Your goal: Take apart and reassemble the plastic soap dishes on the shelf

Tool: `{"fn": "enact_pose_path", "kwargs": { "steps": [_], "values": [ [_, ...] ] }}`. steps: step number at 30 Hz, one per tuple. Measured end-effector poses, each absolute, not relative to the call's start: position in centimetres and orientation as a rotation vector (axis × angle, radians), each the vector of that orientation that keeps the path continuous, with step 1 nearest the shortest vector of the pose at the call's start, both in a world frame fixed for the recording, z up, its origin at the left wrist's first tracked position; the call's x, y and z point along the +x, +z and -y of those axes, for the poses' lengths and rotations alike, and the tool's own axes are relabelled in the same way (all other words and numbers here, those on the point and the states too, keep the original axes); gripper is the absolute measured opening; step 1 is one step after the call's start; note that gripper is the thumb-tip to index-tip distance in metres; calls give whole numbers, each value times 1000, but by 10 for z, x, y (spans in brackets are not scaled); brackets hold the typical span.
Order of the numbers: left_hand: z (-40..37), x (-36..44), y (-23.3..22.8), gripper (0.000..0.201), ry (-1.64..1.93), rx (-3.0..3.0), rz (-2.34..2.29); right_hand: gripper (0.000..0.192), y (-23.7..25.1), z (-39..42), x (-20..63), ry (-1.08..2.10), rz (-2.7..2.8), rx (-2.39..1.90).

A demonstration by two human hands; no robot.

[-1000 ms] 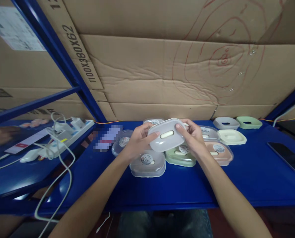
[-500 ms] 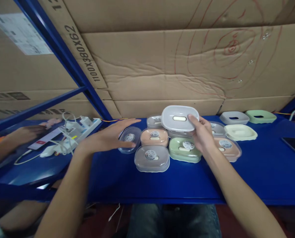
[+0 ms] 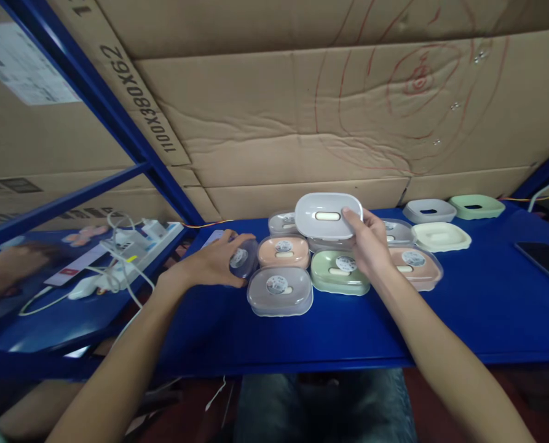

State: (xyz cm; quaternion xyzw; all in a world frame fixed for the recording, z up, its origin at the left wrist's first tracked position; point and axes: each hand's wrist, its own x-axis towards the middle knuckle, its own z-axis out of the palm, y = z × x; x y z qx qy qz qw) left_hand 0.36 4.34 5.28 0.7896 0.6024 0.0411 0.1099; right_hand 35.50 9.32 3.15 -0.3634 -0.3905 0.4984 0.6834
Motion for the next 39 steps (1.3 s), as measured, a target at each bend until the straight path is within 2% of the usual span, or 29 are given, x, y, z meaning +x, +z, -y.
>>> {"fn": "enact_pose_path", "kwargs": {
  "steps": [7, 13, 17, 25, 34, 39],
  "values": [
    [-37, -10, 54, 120, 241, 2245, -1809, 45, 32, -92, 354, 1132, 882, -806],
    [-35, -3, 76, 116, 678, 2350, -1702, 43, 33, -88, 348, 1115, 894, -843],
    [-38, 33, 97, 118, 902, 2549, -1380, 42, 33, -83, 341, 1126, 885, -919],
    [-41, 110, 95, 138, 701, 2679, -936, 49, 37, -76, 334, 1247, 898, -930],
    [-35, 123, 91, 126, 524, 2692, -924, 55, 37, -74, 333, 1281, 892, -965],
    [-28, 124, 93, 116, 472, 2646, -1022, 52, 34, -76, 336, 1287, 942, -949]
  ]
}}
